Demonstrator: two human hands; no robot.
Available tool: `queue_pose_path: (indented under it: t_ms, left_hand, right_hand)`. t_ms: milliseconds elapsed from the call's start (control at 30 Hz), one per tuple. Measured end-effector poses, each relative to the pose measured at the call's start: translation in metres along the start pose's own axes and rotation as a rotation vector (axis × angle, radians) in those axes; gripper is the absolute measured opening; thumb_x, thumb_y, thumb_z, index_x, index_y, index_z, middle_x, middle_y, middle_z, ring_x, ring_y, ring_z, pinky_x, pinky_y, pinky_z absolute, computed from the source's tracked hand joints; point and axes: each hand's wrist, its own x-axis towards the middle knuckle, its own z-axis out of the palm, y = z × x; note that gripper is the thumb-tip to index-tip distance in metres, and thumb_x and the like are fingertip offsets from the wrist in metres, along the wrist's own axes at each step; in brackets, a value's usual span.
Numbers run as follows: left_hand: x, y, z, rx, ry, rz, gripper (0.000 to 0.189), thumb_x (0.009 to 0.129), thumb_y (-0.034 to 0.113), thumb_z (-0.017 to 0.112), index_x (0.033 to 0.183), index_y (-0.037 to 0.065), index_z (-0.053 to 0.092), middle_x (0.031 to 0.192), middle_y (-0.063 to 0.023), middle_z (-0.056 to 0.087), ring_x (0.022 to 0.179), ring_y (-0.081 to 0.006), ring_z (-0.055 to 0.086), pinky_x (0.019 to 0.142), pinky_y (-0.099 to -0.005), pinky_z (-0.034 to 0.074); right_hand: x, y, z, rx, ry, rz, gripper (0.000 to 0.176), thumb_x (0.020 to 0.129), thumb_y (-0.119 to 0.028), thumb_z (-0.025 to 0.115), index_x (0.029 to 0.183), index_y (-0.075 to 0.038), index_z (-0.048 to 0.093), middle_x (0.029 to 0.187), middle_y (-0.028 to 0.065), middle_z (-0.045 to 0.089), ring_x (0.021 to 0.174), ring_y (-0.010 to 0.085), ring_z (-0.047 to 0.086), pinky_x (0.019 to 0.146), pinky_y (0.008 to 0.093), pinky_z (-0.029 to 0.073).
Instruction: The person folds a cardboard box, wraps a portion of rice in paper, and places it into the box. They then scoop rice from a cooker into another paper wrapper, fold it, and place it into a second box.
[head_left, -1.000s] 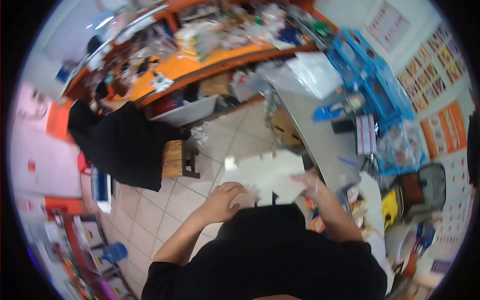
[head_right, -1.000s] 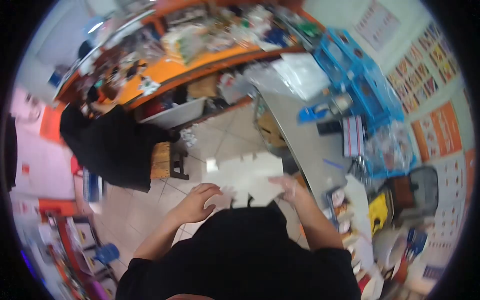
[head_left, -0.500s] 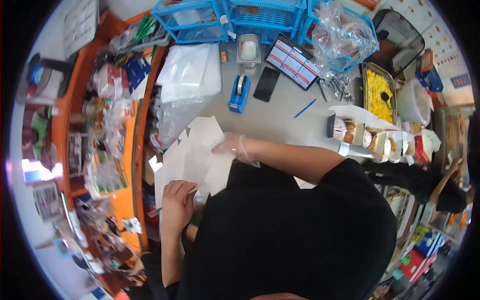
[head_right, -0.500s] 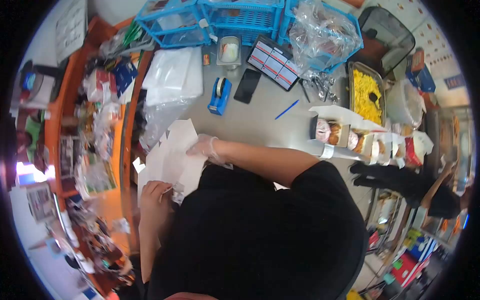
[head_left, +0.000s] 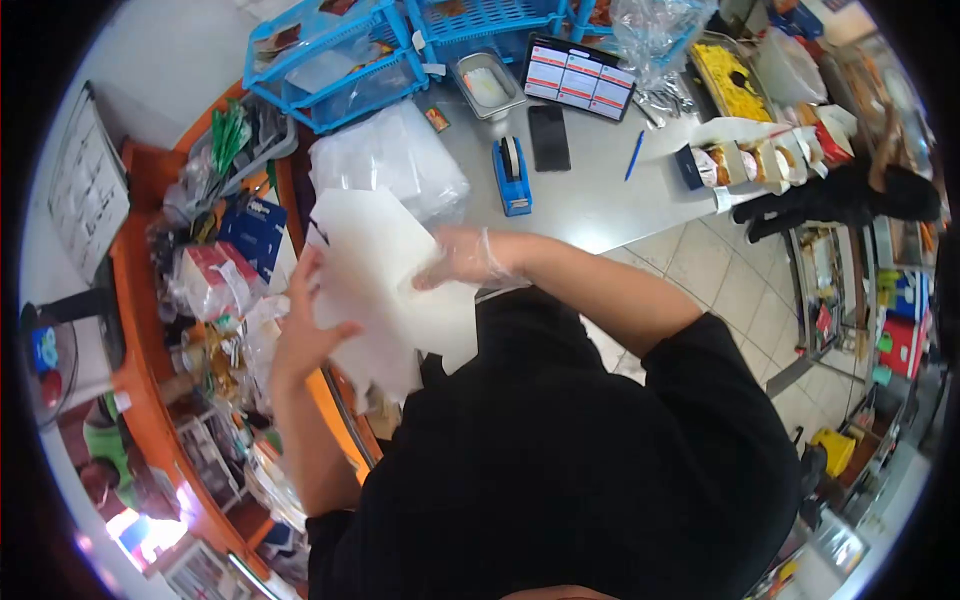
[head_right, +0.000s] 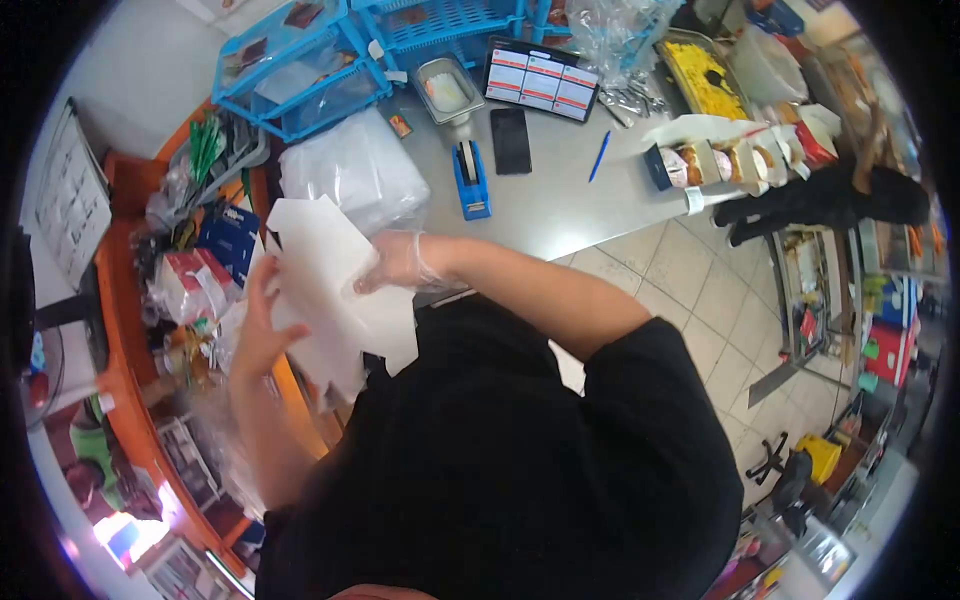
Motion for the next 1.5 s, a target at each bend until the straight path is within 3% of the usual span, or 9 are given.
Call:
queue_pose_path:
  t_ms: [167,267,333,500,800,1000,1067,1333,1500]
  left_hand:
    - [0.061,-0.004,-0.063,0.345,0.059,0.318,0.083,0.069,0.016,0.088,0.141,0.007,0.047,0.142,-0.0121,0.052,0.137,-0.03,0.045,0.117,-0.0468,0.032]
    - [0.079,0.004,-0.076,0.17,-0.263,0.008,0.062,0.074,0.029,0.086,0.123,0.003,0.057,0.121,-0.0113,0.065,0.121,-0.0298,0.058,0.115,-0.0479,0.032]
    - [0.073,0.001,-0.051,0.59,0.18,0.529,0.035,0.08,0.019,0.081,0.104,0.003,0.061,0.102,-0.0096,0.069,0.105,-0.0305,0.064,0.11,-0.0463,0.037]
    - [0.042,-0.003,0.021,0.538,0.402,0.713,0.024,0.085,0.004,0.071,0.108,0.006,0.068,0.11,-0.0118,0.071,0.108,-0.0299,0.064,0.106,-0.0432,0.042]
    - [0.033,-0.023,0.023,-0.417,-0.267,0.012,0.034,0.095,0.003,0.062,0.129,-0.001,0.062,0.112,-0.0132,0.074,0.093,-0.0191,0.071,0.086,-0.0277,0.053]
    - [0.116,-0.013,-0.087,-0.089,-0.408,0.394,0.073,0.084,0.002,0.068,0.152,0.005,0.041,0.136,-0.0124,0.061,0.119,-0.0184,0.057,0.105,-0.0341,0.043]
    - [0.129,-0.006,-0.11,-0.181,-0.898,-0.071,0.088,0.078,0.004,0.072,0.157,0.006,0.032,0.136,-0.0112,0.059,0.123,-0.0238,0.057,0.108,-0.0352,0.041]
    - [0.036,-0.032,0.017,0.694,0.073,0.011,0.03,0.083,0.022,0.076,0.099,0.0,0.062,0.101,-0.0243,0.069,0.095,-0.0451,0.065,0.082,-0.0495,0.052]
    - [-0.034,-0.042,0.127,0.144,-0.47,-0.334,0.035,0.099,0.026,0.059,0.123,0.0,0.061,0.114,-0.0157,0.068,0.105,-0.0319,0.065,0.09,-0.0415,0.049]
  right_hand:
    - [0.017,0.001,0.053,0.085,0.117,-0.02,0.043,0.087,-0.02,0.077,0.123,0.0,0.067,0.115,0.0133,0.072,0.102,0.0216,0.068,0.091,0.036,0.051]
    - [0.015,0.003,0.076,0.287,0.282,0.013,0.049,0.087,-0.018,0.076,0.13,0.001,0.062,0.119,0.013,0.07,0.105,0.0222,0.068,0.093,0.0372,0.052]
    - [0.01,0.01,0.095,0.625,0.397,0.017,0.054,0.088,-0.016,0.075,0.136,0.001,0.056,0.12,0.0131,0.069,0.108,0.0238,0.068,0.094,0.0405,0.055]
    - [-0.013,0.025,0.13,0.797,0.578,-0.149,0.052,0.09,-0.014,0.073,0.136,0.001,0.053,0.12,0.0142,0.067,0.11,0.0247,0.068,0.092,0.0427,0.058]
    - [-0.026,0.04,0.148,0.93,0.601,-0.246,0.05,0.091,-0.016,0.074,0.134,-0.001,0.053,0.121,0.0124,0.066,0.111,0.0236,0.066,0.094,0.0413,0.056]
    - [-0.027,0.026,0.119,0.759,0.553,-0.199,0.054,0.09,-0.017,0.076,0.136,-0.001,0.053,0.121,0.0124,0.067,0.111,0.0239,0.067,0.098,0.0423,0.054]
    - [-0.027,0.027,0.102,0.729,0.376,-0.173,0.057,0.089,-0.016,0.077,0.137,-0.002,0.051,0.121,0.0128,0.067,0.111,0.0244,0.067,0.098,0.0432,0.053]
    - [-0.051,0.037,0.044,0.72,0.482,0.019,0.054,0.088,-0.012,0.077,0.134,0.001,0.053,0.119,0.0155,0.067,0.109,0.0263,0.068,0.093,0.0432,0.055]
    - [-0.093,0.028,-0.001,0.624,0.56,0.347,0.045,0.087,-0.007,0.074,0.127,0.005,0.056,0.115,0.0182,0.067,0.109,0.0278,0.068,0.09,0.0437,0.056]
